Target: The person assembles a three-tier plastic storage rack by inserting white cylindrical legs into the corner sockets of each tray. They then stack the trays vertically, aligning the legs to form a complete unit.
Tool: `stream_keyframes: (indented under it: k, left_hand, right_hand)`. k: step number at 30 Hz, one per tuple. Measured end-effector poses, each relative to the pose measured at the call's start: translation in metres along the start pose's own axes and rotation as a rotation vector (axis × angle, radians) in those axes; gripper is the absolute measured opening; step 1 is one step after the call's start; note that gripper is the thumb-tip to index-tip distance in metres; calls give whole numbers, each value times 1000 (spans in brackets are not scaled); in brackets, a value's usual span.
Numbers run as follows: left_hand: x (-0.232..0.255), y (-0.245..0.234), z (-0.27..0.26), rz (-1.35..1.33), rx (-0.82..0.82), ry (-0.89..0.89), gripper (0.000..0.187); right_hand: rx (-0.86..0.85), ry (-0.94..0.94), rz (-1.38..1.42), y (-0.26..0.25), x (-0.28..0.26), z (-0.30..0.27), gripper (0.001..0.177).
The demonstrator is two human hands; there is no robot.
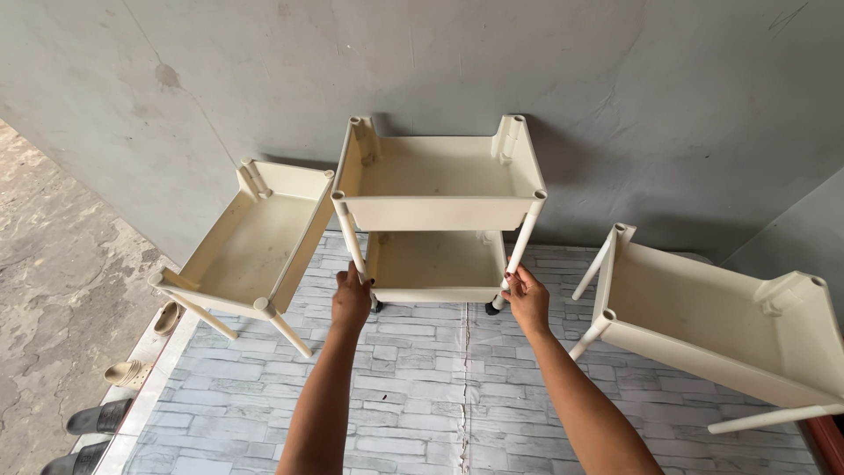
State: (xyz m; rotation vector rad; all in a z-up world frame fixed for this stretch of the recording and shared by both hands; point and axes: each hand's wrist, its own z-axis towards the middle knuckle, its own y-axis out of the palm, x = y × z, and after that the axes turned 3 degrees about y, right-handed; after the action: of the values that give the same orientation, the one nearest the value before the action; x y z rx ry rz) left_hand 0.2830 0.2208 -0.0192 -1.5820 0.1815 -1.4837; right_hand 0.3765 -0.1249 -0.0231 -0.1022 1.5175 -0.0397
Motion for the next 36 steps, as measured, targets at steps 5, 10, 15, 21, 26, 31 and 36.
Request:
stream_keyframes:
  k: [5,10,15,21,26,31,36]
  left_hand:
    - [-1,12,15,22,165,16,36]
    - [-30,30,25,102,176,135,29]
    - [-38,33,26,83,166,131,50]
    - [-13,48,-35,-201,237,169,81]
    - [19,63,-106,-224,27,19,79]
    - [46,77,-163,-322,-110,-4,72]
    - [68,92,-201,-278,-187,16,68]
  right_hand:
    - [21,33,-45,4,-5,-2,34]
    - [43,-10,-86,4,-9,-4,34]
    - [67,-70,-249,3,-5,-6,43]
    - [90,-100,-175,-12,15,-51,57]
    - [103,211,42,-56,47,-119,54]
    - [274,240,475,-129,61,-163,68]
    - [529,275,713,-194,7,-167,98]
